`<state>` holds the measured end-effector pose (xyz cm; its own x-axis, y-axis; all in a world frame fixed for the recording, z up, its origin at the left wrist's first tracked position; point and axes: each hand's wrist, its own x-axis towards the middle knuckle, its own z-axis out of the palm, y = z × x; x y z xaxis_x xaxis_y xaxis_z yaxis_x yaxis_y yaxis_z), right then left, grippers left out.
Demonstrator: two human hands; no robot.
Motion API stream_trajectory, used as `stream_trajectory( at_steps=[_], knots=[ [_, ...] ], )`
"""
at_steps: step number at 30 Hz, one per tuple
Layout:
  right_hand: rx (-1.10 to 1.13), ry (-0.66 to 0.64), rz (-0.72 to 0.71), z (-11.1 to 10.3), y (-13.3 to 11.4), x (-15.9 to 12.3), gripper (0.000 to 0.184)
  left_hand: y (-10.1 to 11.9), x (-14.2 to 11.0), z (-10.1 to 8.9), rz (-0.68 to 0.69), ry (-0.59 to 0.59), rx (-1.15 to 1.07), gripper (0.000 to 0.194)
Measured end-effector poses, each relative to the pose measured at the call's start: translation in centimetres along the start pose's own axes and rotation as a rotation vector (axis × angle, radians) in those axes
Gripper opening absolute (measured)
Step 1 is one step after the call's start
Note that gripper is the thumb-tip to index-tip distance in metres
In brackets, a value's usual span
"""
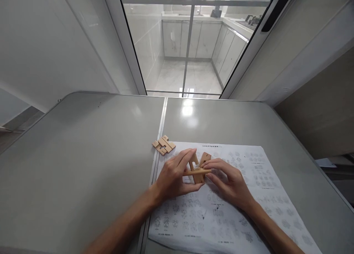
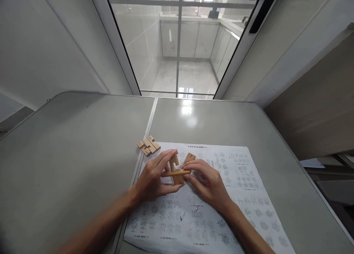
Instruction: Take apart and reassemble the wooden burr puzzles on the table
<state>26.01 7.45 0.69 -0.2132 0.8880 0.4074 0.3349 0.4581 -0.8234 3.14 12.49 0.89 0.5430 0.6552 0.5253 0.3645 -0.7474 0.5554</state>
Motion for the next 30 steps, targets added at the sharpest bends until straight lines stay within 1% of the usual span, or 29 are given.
stream_trajectory(
  at_steps=[10, 14, 18, 30],
  knots=[
    [0.087, -0.051, 0.009, -0.4, 0.4, -0.1, 0.017, -0.2, -0.2, -0.1, -0.051, -0.062, -0.083, 0.091],
    [0.096, -0.063, 0.021, -0.6, 0.3, 0.0, 0.014, -0.2, -0.1, -0.2, -0.069, -0.048, -0.082, 0.090],
    [0.108, -0.085, 0.008, -0.8, 0.3, 0.0, 0.016, -0.2, 0.0, -0.3, -0.088, -0.025, -0.055, 0.091],
    [0.115, -0.089, 0.027, -1.0, 0.3, -0.1, 0.014, 0.5, 0.5, -0.7, -0.013, -0.004, -0.032, 0.084]
  ],
)
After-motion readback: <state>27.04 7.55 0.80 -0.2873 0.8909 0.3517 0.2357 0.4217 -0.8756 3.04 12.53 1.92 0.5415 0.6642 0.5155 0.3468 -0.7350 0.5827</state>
